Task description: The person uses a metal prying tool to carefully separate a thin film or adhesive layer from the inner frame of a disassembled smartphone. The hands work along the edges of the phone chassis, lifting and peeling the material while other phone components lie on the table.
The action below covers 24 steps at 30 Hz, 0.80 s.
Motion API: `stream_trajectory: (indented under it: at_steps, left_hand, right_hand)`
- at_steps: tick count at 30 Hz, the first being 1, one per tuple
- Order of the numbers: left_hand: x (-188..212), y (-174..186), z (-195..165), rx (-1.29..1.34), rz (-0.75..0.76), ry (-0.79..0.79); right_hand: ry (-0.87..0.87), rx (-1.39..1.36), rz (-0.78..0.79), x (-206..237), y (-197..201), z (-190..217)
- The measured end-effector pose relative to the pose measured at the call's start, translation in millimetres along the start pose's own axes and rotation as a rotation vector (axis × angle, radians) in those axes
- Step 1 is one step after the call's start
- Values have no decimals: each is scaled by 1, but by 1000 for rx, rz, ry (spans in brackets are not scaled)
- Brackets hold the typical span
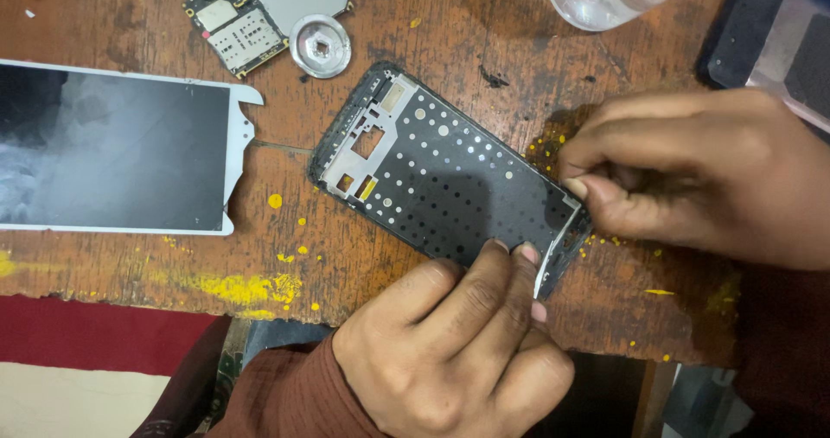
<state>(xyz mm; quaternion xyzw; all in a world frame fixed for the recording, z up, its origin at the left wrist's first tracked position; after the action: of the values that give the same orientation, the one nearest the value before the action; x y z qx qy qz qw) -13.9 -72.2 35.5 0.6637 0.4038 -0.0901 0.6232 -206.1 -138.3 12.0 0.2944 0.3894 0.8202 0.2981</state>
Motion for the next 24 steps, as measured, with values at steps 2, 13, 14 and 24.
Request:
stream_trajectory:
  at_steps: [2, 13, 14, 24]
  left_hand:
    - [0, 0, 1, 44, 1, 12]
    - [-1, 0, 0, -5, 0, -1]
    - [-1, 0, 0, -7, 1, -1]
    - [-2, 3, 0, 27, 7, 10]
  right_hand:
    - [17, -46, -2, 0, 1, -3]
    - [-86, -150, 21, 5, -2, -20]
    - [-43, -189, 20, 6, -3, -19]
    - [158, -431, 281, 20, -8, -30]
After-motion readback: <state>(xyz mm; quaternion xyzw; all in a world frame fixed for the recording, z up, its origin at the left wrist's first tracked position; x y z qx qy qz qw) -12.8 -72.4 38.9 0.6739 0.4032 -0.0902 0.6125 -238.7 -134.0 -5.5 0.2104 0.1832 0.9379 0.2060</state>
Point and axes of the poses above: each hand's wrist, its own x-axis away from the middle knuckle, its own y-axis out of the back of the hand, z = x × y, the point moved 6 cm from there along -x, towards the middle knuckle, and after that the axes turned 6 degrees about z, right-handed, at the moved point
